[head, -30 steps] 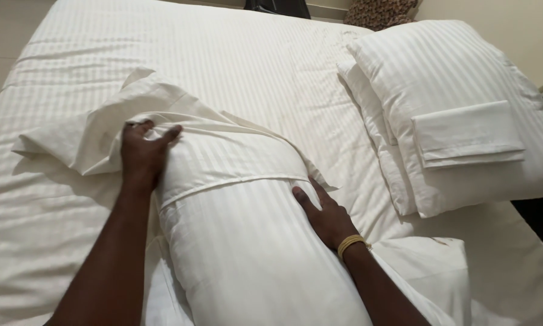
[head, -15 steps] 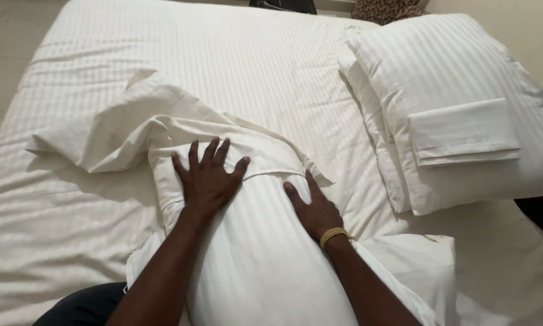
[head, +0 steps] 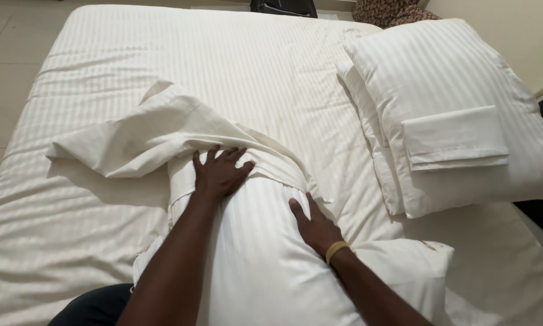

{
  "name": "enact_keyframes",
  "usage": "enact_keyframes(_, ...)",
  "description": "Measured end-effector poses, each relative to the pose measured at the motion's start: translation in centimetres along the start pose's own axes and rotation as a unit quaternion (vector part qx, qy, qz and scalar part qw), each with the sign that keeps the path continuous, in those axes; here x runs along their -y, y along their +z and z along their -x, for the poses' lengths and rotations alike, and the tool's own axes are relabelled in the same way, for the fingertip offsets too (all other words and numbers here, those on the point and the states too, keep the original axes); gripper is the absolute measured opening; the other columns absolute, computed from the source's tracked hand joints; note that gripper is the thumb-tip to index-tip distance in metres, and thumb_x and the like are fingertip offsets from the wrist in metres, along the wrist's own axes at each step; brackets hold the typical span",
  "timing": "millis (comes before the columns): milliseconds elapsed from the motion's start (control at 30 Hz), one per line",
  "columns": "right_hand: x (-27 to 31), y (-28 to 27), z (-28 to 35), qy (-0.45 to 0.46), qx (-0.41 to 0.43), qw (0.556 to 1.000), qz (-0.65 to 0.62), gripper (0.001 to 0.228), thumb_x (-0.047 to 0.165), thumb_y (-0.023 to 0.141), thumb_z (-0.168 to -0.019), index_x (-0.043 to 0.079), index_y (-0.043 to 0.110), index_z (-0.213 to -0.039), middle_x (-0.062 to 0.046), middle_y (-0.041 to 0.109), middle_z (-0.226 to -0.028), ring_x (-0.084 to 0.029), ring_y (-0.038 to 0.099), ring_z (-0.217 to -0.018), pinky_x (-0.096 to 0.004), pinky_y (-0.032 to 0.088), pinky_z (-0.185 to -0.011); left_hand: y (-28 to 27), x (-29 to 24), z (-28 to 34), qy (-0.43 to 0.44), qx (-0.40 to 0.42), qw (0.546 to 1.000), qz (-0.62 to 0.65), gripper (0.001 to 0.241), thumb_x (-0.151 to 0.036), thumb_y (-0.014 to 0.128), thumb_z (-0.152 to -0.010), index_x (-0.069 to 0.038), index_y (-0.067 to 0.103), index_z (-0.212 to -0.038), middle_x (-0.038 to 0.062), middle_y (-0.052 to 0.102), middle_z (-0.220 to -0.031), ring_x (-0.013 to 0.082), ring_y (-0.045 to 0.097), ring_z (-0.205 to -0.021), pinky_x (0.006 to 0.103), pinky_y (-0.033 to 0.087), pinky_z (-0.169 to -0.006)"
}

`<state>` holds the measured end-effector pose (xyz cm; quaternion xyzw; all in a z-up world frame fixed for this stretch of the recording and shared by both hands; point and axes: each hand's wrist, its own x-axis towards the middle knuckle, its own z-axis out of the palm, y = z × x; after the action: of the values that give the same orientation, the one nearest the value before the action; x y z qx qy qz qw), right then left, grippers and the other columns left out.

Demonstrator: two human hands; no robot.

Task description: The person inserts a pillow into a white pillowcase on a bed. They align the corners, push the pillow inside, and smooth the case. Finally, they fluff and adjust the pillow on the bed.

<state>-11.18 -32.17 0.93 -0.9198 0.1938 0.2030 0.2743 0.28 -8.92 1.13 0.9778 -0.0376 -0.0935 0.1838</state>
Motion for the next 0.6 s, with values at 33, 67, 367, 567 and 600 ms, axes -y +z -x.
enact_keyframes(33,-0.5,0.2,0.4,0.002,-0.001,1.0,0.0,0.096,0.085,0.03,-0.085,0.031,0.021,-0.164,-0.022,0.055,-0.148,-0.045,0.05,-0.139,-0.048,0.036,-0.117,0.3,-0.4,0.0,0.002,0.002,1.0,0.0,0.071,-0.07,0.037,-0.092,-0.037,0.041,-0.155,-0.009,0.034,-0.164,0.0245,0.015,-0.156,0.0654,-0.004,-0.121)
enact_keyframes(67,-0.9,0.4,0.7,0.019,0.004,1.0,-0.012,0.095,0.084,0.03,-0.085,0.032,0.022,-0.164,-0.021,0.056,-0.148,-0.045,0.05,-0.139,-0.048,0.036,-0.118,0.4,-0.8,-0.1,0.013,0.002,1.0,-0.008,0.07,-0.07,0.037,-0.092,-0.037,0.041,-0.154,-0.009,0.035,-0.164,0.0245,0.017,-0.156,0.066,-0.003,-0.121)
enact_keyframes(367,-0.8,-2.3,2.0,-0.014,-0.005,0.999,-0.035,0.091,0.081,0.033,-0.085,0.027,0.036,-0.158,-0.016,0.056,-0.149,-0.039,0.053,-0.138,-0.045,0.04,-0.116,3.4,-1.7,0.9,0.056,-0.087,0.995,-0.012,0.066,-0.064,0.041,-0.093,-0.03,0.049,-0.149,-0.003,0.043,-0.158,0.0272,0.025,-0.151,0.0669,-0.001,-0.119)
enact_keyframes(567,3.4,-7.1,-1.4,-0.021,-0.006,0.993,0.113,0.083,0.079,0.035,-0.091,0.022,0.057,-0.147,-0.015,0.065,-0.14,-0.038,0.06,-0.131,-0.048,0.045,-0.112,5.0,-0.7,2.4,0.058,-0.26,0.964,0.014,0.063,-0.061,0.048,-0.095,-0.025,0.056,-0.147,0.002,0.054,-0.151,0.029,0.035,-0.146,0.0661,0.005,-0.122)
enact_keyframes(600,4.3,-7.8,-1.8,-0.006,-0.03,0.989,0.143,0.081,0.079,0.035,-0.093,0.022,0.059,-0.146,-0.015,0.068,-0.137,-0.038,0.063,-0.129,-0.05,0.047,-0.11,5.2,-0.6,2.4,0.064,-0.267,0.962,0.01,0.062,-0.06,0.048,-0.096,-0.025,0.056,-0.147,0.002,0.055,-0.15,0.0287,0.036,-0.146,0.0669,0.005,-0.122)
